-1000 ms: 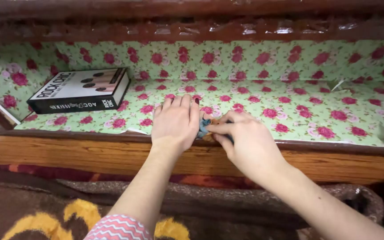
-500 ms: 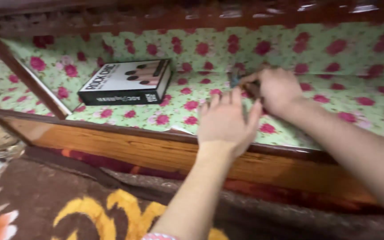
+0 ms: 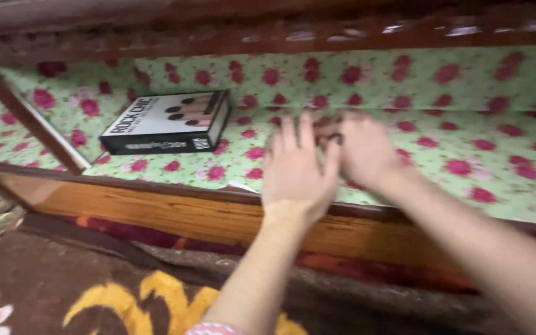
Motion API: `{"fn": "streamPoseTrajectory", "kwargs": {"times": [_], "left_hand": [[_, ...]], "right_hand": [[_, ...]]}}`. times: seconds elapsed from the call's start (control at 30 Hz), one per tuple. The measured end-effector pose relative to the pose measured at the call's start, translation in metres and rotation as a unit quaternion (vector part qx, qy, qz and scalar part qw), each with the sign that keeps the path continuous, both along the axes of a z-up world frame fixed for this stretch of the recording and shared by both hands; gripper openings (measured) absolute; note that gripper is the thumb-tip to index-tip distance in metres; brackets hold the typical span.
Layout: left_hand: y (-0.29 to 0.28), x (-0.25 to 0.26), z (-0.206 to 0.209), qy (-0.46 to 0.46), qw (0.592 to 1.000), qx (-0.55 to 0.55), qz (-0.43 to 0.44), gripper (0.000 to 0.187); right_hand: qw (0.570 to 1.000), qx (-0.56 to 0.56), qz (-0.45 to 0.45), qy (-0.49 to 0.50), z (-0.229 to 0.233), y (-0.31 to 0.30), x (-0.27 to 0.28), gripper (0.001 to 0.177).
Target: The recorder cleans the inner shelves of a cabinet using a cloth.
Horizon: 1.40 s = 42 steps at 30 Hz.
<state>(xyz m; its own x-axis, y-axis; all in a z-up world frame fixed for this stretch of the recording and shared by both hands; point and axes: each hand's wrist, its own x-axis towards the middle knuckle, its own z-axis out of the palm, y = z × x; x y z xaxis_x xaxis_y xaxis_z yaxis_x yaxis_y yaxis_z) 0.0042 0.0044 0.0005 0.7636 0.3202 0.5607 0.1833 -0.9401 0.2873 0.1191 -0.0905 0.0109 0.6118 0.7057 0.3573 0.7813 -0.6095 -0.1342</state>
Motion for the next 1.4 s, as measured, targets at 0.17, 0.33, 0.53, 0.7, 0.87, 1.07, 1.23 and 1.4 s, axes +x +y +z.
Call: {"fn": "streamPoseTrajectory", "kwargs": {"times": [0.17, 0.33, 0.53, 0.7, 0.87, 1.07, 1.23, 1.4], "left_hand": [[0.002, 0.003, 0.001, -0.004, 1.0, -0.003, 0.006, 0.074], [0.002, 0.005, 0.001, 0.002, 0.999, -0.037, -0.007, 0.07], [-0.01, 0.004, 0.012, 0.121, 0.99, -0.057, 0.04, 0.077], [-0.014, 0.003, 0.022, 0.247, 0.968, 0.005, 0.049, 0.085], [-0.003, 0.012, 0.004, 0.21, 0.976, 0.002, 0.056, 0.078], [0.001, 0.011, -0.005, 0.103, 0.993, -0.011, 0.062, 0.073], [0.002, 0.011, -0.004, 0.082, 0.994, -0.004, 0.067, 0.075], [0.001, 0.008, 0.001, 0.082, 0.995, 0.001, 0.058, 0.077]], "right_hand": [[0.988, 0.13, 0.082, -0.004, -0.007, -0.043, -0.054, 0.019], [0.985, 0.138, 0.08, 0.071, 0.02, -0.096, -0.106, 0.024], [0.991, 0.107, -0.002, 0.084, 0.019, -0.148, -0.088, 0.026], [0.995, 0.045, -0.069, 0.057, 0.018, -0.152, -0.043, 0.027], [0.994, 0.072, -0.076, 0.003, 0.003, -0.109, -0.022, 0.029], [0.99, 0.119, 0.072, 0.013, 0.01, -0.094, -0.087, 0.03], [0.985, 0.113, 0.133, 0.001, 0.0, -0.122, -0.048, 0.028], [0.939, -0.124, -0.246, 0.205, 0.069, -0.086, -0.032, 0.028]]}}
